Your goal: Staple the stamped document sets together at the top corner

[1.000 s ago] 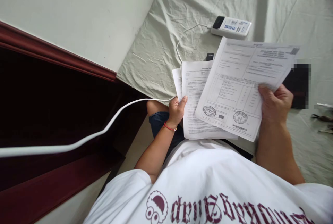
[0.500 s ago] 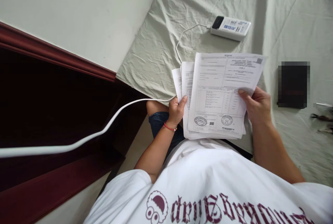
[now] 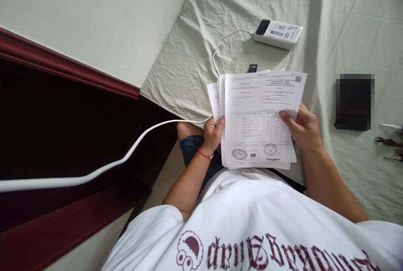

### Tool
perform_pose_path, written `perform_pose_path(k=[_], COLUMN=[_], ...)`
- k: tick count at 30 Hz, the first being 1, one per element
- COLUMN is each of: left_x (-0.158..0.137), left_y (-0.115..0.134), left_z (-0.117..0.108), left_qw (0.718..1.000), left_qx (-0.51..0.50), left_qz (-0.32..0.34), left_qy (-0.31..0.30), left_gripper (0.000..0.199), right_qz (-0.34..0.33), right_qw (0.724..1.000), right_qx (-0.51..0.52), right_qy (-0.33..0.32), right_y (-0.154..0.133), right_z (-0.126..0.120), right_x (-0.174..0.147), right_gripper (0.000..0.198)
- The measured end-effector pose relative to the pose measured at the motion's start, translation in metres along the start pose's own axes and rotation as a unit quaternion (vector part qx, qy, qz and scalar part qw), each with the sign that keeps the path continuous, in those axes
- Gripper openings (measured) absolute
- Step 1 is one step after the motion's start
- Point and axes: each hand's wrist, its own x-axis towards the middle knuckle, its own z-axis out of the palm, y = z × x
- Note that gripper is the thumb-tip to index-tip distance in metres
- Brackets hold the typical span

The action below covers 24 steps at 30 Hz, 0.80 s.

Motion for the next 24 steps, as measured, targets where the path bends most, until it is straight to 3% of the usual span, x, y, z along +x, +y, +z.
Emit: perform_pose_path(k=[5, 12, 15, 19, 21, 24], left_x=[-0.001, -0.002, -0.003, -0.009, -0.013, -0.021], left_y=[0.003, 0.019, 0.027, 0.037, 0.041, 0.044], left_z=[-0.002, 0.000, 0.001, 0.004, 0.008, 0.016], left_qw=[1.000, 0.995, 0.991, 0.979, 0.970, 0.963], left_qx=[-0.018, -0.030, -0.049, -0.122, -0.168, -0.199], left_qz=[-0.010, -0.051, -0.073, -0.117, -0.137, -0.146], left_qy=[-0.002, -0.083, -0.104, -0.111, -0.107, -0.110], left_gripper=[0.055, 0.059, 0.053, 0.051, 0.053, 0.055], right_qz=[0.007, 0.021, 0.042, 0.048, 0.075, 0.166], right_qw=[1.000, 0.998, 0.994, 0.987, 0.980, 0.959], right_qx=[0.019, 0.066, 0.097, 0.149, 0.179, 0.229], right_qy=[-0.007, -0.013, -0.002, 0.043, 0.041, -0.012], right_y=[-0.006, -0.010, -0.008, -0.007, -0.008, -0.011], right_z=[0.003, 0.005, 0.008, 0.009, 0.007, 0.003], right_x=[-0.001, -0.002, -0.001, 0.004, 0.005, 0.001], right_gripper=[0.027, 0.028, 0.036, 0.061, 0.068, 0.058])
